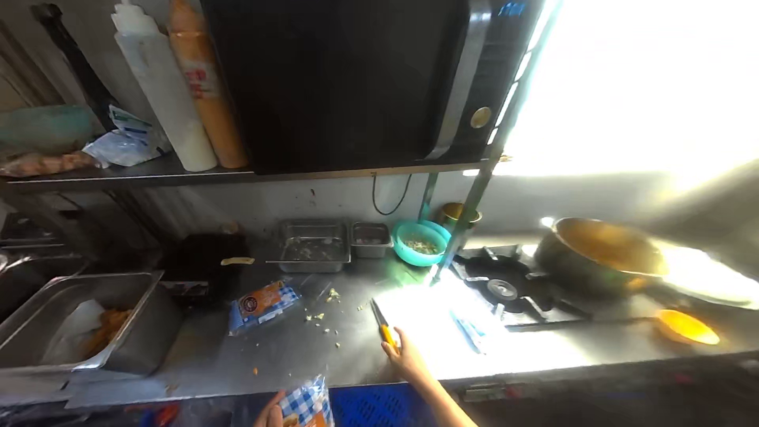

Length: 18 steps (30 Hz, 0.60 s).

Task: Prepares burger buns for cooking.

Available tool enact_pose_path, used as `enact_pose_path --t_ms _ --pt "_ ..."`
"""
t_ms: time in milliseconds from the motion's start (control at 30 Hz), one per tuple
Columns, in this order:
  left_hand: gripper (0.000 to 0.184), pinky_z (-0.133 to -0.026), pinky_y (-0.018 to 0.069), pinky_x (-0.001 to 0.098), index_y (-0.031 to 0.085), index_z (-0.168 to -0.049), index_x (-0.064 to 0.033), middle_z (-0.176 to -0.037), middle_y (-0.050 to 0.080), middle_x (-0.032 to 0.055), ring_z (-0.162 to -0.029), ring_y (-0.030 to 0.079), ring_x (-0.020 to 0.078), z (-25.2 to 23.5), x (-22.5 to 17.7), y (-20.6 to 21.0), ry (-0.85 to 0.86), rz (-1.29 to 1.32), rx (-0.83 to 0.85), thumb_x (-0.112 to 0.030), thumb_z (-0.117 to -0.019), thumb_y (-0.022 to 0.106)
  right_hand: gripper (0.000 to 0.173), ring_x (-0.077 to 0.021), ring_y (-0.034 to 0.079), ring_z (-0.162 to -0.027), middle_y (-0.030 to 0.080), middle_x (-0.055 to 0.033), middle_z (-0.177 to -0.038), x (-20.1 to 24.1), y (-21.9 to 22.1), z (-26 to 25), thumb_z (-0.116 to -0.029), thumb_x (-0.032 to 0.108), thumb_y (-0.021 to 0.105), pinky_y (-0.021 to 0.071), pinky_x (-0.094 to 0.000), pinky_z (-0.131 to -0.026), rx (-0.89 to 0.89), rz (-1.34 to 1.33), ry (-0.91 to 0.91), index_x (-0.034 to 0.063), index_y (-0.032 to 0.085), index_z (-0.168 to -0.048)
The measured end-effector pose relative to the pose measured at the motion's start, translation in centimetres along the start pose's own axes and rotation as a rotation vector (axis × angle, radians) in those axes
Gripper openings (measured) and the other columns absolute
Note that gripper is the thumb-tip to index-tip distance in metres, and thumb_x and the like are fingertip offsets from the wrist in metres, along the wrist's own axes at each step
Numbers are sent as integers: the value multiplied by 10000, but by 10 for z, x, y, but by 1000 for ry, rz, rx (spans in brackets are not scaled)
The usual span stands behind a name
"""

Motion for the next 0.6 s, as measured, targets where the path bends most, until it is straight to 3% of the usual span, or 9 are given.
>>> enact_pose_path --t_ms 33,67,133,200,300,433,500,600 --pt "334 -778 656 327 626 -1244 100 -1065 734 122 -875 748 130 -2 -2 8 -37 5 -16 -124 -1102 423 635 -313 599 -1279 587 -161 -1432 26 -14 5 -976 438 620 485 -529 -1072 -40 -6 -126 99 497 -1500" --pt "314 -737 665 325 632 -1237 95 -1048 739 113 -836 754 128 -4 -5 16 -59 5 -37 -101 -1096 432 561 -270 595 -1296 601 -130 -1428 59 -26 18 -976 431 626 502 -492 -1072 -85 -65 -285 101 579 -1428" --pt "295 -725 659 307 655 -1227 75 -1045 742 100 -836 746 122 -7 -9 36 -64 -21 -47 -70 -1083 444 364 -185 655 -1203 683 -65 -1295 124 -45 62 -1008 356 637 584 -414 -987 -85 -207 -642 115 688 -1275" --pt "292 -763 647 295 677 -1216 55 -1053 749 93 -872 742 119 -13 -12 63 -43 -69 -26 -70 -1075 454 285 -166 649 -1212 709 -7 -1269 166 -50 101 -987 311 677 564 -417 -1009 -32 -179 -900 176 728 -1233" --pt "297 -867 623 287 678 -1214 61 -1101 752 96 -977 735 127 -22 -25 105 2 -73 8 -57 -1071 446 372 -172 604 -1260 692 41 -1292 175 -37 95 -981 459 647 530 -420 -1018 23 -22 -946 227 711 -1265" --pt "256 -894 614 311 684 -1201 52 -1120 752 97 -1012 730 150 -31 -32 143 -1 -76 34 -56 -1050 506 224 -141 655 -1015 721 43 -1045 168 -50 64 -971 422 679 561 -338 -834 2 -117 -983 224 760 -1037" --pt "181 -848 633 317 724 -1119 32 -1055 766 85 -946 744 150 -35 -34 157 -4 -112 46 -51 -989 630 147 -133 656 -951 714 44 -988 163 -52 59 -975 346 678 556 -321 -788 21 -161 -1011 217 745 -951" --pt "146 -751 637 282 763 -1001 -14 -902 769 41 -805 739 109 -40 -29 164 -27 -242 -16 -108 -984 653 161 -149 652 -966 714 38 -968 156 -54 64 -1009 282 614 532 -356 -848 85 -230 -1088 203 731 -931"
Point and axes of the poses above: each hand's wrist, its own z-axis away from the middle knuckle, its own y-axis out of the palm, x = y × z, the point moved 10 cm from there along -z, towards the middle knuckle
